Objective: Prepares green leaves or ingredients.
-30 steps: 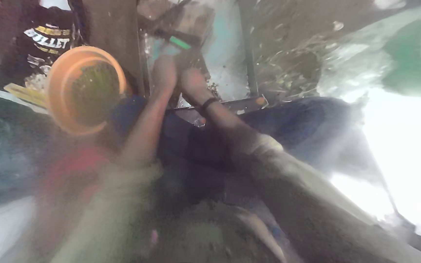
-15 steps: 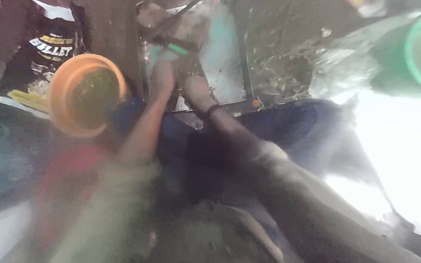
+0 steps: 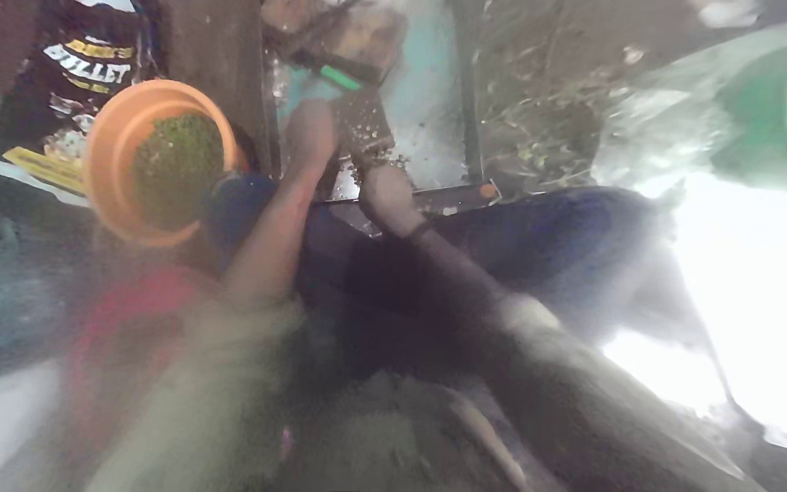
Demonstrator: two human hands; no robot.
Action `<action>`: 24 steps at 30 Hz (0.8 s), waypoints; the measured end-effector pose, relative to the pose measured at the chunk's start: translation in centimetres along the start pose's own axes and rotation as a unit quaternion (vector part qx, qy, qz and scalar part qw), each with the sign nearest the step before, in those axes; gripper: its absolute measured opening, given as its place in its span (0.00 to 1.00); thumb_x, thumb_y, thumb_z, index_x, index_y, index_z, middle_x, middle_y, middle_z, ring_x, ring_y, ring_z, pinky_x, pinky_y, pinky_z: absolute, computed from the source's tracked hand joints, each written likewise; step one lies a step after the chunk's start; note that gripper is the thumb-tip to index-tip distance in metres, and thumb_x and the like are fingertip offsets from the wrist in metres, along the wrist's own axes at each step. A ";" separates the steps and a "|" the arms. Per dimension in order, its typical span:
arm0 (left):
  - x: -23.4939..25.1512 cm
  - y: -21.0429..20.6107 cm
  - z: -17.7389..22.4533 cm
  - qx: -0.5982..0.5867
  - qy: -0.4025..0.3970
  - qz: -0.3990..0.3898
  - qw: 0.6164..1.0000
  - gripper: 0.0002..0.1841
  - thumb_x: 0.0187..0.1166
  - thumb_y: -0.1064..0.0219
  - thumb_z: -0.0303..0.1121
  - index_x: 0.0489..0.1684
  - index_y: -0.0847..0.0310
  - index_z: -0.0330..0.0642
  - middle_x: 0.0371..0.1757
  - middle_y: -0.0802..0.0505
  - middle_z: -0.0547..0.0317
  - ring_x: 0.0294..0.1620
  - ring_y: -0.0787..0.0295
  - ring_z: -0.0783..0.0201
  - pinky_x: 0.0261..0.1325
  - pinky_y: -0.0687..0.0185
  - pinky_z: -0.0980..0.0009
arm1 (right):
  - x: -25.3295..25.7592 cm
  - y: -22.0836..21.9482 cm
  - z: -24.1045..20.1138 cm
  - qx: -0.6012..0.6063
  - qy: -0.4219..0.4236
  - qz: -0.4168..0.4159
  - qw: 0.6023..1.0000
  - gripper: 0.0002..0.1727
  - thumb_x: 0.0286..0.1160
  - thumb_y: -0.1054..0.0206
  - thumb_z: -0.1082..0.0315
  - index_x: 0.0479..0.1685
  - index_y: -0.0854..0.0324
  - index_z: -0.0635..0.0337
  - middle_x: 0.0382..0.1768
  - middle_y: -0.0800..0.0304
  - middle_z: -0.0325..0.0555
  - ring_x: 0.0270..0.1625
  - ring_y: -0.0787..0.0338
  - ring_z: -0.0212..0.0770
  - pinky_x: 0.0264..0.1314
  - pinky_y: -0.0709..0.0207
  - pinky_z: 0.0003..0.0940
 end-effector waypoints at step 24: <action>-0.1 0.3 -0.1 -0.018 -0.008 0.010 1.000 0.12 0.76 0.32 0.30 0.53 0.08 0.39 0.62 0.07 0.39 0.68 0.11 0.39 0.68 0.17 0.36 | -3.1 -0.5 -0.2 0.099 0.032 0.024 0.994 0.28 0.78 0.34 0.70 0.79 0.27 0.60 0.37 0.09 0.67 0.40 0.07 0.71 0.38 0.14 0.66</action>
Point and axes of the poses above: each hand's wrist, its own x-axis towards the middle knuckle, its own y-axis out of the back of the hand, z = x × y, the point moved 3 cm from there along x, towards the middle knuckle
